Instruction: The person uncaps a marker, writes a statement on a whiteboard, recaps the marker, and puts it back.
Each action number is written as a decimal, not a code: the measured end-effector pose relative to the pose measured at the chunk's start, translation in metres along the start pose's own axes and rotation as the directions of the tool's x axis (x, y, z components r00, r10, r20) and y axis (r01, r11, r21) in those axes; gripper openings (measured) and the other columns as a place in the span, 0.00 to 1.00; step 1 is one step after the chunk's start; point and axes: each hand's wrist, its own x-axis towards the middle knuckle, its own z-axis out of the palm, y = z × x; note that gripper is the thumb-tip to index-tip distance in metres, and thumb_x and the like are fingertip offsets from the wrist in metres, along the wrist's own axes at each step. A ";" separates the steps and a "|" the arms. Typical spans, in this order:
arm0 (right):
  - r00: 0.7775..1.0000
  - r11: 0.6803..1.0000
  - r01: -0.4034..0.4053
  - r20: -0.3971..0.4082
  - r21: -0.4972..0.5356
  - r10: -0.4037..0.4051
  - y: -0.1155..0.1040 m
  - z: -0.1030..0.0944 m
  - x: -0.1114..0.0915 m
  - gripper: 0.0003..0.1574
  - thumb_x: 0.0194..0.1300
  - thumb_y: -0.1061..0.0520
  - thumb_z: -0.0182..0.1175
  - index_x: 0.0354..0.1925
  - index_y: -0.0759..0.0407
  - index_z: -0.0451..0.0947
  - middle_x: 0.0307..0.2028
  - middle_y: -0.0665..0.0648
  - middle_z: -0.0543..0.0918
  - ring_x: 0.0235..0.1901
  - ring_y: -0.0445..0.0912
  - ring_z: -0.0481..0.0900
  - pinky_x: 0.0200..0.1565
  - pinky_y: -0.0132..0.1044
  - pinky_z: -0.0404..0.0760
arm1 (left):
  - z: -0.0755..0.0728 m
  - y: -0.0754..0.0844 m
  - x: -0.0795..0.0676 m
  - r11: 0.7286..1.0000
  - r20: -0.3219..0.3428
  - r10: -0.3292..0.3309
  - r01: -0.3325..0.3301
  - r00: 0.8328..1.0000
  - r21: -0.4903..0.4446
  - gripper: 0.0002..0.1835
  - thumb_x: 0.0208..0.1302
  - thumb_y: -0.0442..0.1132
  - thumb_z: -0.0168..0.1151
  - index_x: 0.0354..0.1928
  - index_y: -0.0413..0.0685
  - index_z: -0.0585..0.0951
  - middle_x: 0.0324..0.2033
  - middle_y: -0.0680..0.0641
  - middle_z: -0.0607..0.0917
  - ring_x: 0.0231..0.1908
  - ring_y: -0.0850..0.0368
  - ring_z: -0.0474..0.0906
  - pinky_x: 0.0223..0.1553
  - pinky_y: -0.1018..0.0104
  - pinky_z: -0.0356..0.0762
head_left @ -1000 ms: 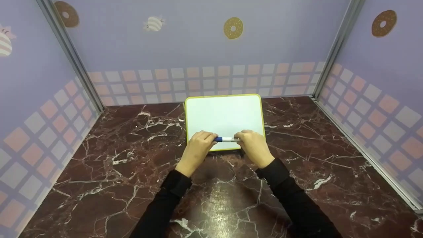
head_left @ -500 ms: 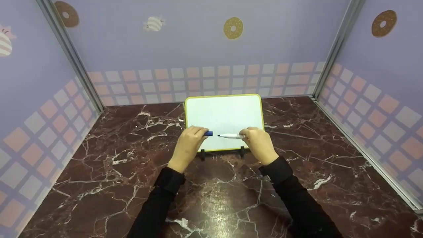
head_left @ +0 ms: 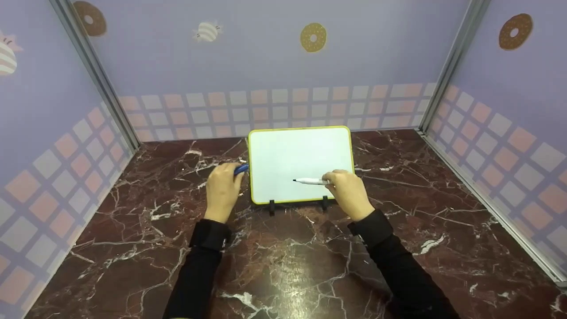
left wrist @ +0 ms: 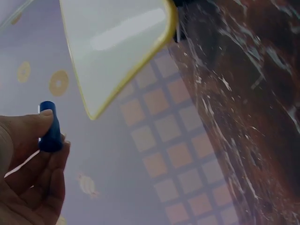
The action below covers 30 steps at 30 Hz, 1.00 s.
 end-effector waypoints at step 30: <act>1.000 1.000 -0.002 0.028 0.021 0.001 -0.004 0.003 -0.002 0.09 0.53 0.66 0.72 0.36 0.60 0.86 0.31 0.58 0.87 0.31 0.53 0.85 0.32 0.48 0.86 | 0.003 -0.063 -0.022 0.895 0.186 -0.405 0.347 0.895 0.281 0.13 0.51 0.29 0.74 0.37 0.29 0.81 0.37 0.28 0.86 0.39 0.28 0.83 0.34 0.37 0.84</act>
